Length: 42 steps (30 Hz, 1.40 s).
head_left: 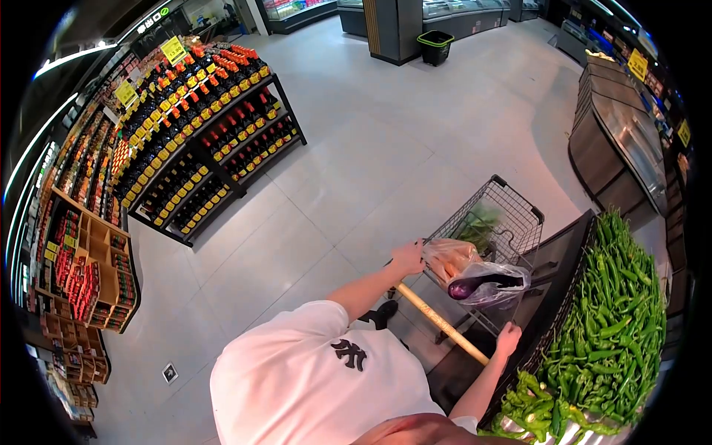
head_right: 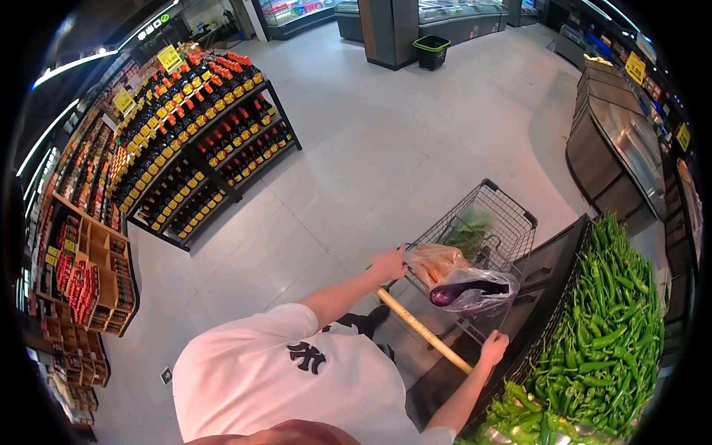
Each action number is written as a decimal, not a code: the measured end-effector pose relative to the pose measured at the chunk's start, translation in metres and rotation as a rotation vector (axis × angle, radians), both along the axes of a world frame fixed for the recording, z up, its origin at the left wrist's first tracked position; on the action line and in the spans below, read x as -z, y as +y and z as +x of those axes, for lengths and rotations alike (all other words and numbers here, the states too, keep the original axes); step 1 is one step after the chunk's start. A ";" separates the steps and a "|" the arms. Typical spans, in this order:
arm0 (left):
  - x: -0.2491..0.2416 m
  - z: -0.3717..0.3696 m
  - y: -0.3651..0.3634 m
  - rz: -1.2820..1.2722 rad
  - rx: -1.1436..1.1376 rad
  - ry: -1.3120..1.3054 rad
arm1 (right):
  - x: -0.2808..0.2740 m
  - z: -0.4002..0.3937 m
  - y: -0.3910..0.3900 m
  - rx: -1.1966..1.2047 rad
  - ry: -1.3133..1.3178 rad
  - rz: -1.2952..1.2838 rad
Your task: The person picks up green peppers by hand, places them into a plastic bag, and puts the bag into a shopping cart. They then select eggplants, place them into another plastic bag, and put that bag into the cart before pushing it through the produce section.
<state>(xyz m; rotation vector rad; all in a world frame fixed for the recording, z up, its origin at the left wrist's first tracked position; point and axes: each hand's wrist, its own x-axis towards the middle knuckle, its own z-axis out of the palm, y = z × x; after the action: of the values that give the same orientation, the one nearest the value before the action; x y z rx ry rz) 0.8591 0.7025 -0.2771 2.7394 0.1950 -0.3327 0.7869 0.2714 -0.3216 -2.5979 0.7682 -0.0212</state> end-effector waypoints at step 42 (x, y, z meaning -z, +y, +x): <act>0.046 0.504 -0.106 0.028 0.181 -0.228 | 0.008 0.487 -0.075 -0.333 0.070 -0.092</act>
<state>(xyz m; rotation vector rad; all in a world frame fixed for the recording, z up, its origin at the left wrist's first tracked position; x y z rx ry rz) 1.3634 0.5961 -0.3233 2.8006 -0.1107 -0.0632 1.2737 0.1963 -0.3295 -2.7944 0.3562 0.1376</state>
